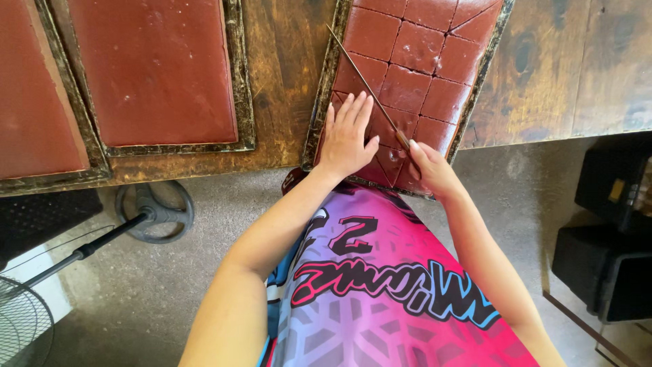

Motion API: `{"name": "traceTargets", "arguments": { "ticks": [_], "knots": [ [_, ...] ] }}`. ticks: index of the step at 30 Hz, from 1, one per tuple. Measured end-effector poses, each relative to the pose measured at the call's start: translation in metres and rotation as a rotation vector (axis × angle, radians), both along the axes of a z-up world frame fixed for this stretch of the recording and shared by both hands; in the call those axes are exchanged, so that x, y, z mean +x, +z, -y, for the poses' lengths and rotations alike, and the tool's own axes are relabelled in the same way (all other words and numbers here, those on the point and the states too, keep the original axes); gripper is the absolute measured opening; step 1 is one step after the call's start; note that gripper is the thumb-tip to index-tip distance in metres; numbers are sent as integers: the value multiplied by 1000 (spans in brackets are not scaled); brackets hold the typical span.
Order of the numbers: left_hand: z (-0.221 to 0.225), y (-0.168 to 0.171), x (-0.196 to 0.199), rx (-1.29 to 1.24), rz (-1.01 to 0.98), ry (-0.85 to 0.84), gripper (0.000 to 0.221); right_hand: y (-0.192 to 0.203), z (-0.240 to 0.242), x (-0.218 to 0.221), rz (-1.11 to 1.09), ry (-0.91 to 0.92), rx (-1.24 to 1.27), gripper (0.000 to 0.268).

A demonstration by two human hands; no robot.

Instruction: The person cuts a large rectangular cake into smaller squares and triangles using a long knife on a wooden table.

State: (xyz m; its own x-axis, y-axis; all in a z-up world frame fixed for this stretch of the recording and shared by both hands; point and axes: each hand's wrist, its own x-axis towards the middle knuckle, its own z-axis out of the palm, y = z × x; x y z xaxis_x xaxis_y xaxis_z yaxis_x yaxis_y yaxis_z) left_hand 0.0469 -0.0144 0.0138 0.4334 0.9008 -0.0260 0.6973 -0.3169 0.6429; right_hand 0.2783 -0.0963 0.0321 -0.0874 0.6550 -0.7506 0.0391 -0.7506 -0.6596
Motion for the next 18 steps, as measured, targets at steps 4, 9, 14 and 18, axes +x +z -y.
{"name": "traceTargets", "arguments": {
  "ticks": [4, 9, 14, 18],
  "knots": [
    [-7, 0, -10, 10, -25, 43, 83, 4, 16, 9, 84, 29, 12, 47],
    [-23, -9, -19, 22, -106, 134, 83, -1, 16, 11, 76, 10, -10, 48],
    [-55, -17, -8, -3, -187, 163, 84, -1, 24, 12, 131, 27, 21, 47],
    [-67, -18, -2, -96, -283, 141, 83, -3, 23, 10, 117, -7, -1, 47]
  ]
}}
